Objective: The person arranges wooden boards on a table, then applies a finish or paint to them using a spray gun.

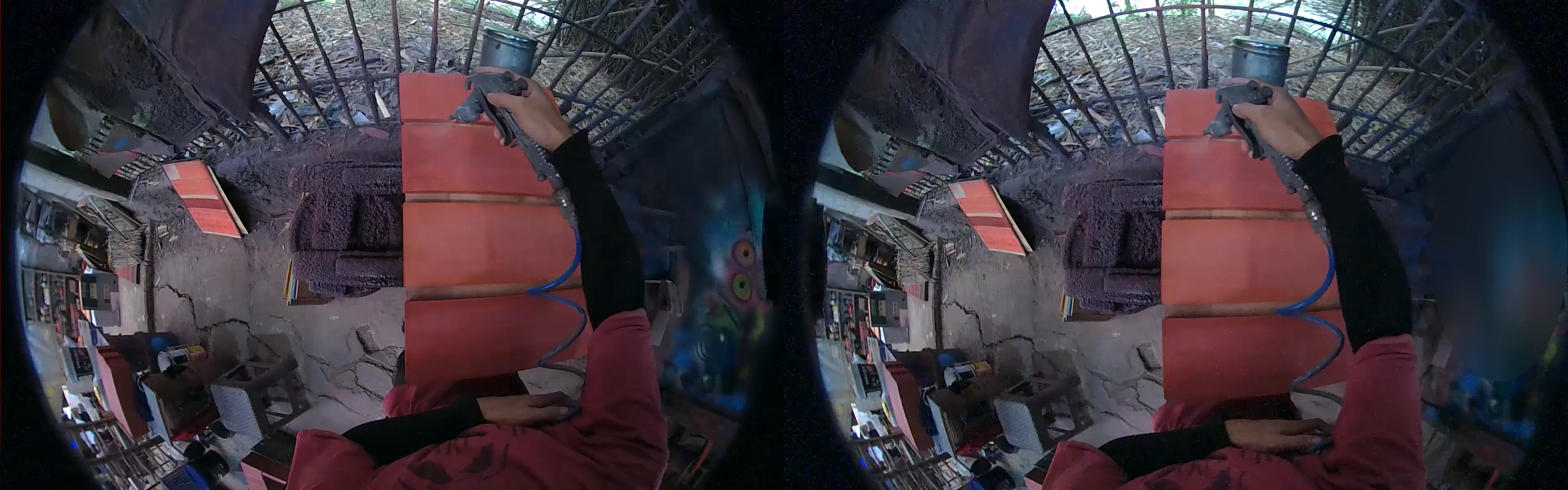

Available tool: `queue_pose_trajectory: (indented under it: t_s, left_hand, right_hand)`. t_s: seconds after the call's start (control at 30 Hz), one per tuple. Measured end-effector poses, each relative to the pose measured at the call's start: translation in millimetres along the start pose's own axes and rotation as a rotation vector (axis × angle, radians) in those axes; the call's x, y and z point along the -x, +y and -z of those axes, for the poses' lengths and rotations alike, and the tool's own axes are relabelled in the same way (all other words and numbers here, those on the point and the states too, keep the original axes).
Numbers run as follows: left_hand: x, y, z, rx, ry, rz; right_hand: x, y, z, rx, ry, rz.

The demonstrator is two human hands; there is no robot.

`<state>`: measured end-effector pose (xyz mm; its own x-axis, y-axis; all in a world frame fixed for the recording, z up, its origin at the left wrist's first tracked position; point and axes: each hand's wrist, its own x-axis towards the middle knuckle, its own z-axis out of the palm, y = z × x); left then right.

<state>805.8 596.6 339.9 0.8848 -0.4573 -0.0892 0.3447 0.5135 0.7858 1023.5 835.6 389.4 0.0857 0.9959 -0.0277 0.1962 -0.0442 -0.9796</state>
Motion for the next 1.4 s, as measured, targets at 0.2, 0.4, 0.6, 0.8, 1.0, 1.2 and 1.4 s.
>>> queue_pose_trajectory:
  t_s: [0.2, 0.4, 0.6, 0.8, 1.0, 1.2, 1.4]
  left_hand:
    - [-28, -29, -2, -0.028, -0.050, -0.075]
    - [-38, -22, 2, 0.011, -0.139, 0.102]
    - [-69, -96, 4, -0.492, -0.129, -0.463]
    - [-60, -60, -1, -0.009, -0.146, -0.196]
    - [-65, -68, -1, -0.034, -0.252, -0.149]
    - [-56, -65, -6, -0.053, -0.157, -0.207]
    - [-43, -49, -9, 0.083, -0.119, -0.056]
  right_hand:
    - [29, 12, 50, 0.008, 0.097, -0.084]
    - [63, 18, 102, 0.040, 0.202, -0.124]
    - [93, 22, 154, 0.056, 0.313, -0.167]
    - [125, 9, 180, 0.168, 0.373, -0.221]
    - [131, 12, 171, 0.163, 0.380, -0.239]
    - [108, 21, 134, 0.074, 0.270, -0.174]
    - [77, 15, 82, 0.033, 0.180, -0.101]
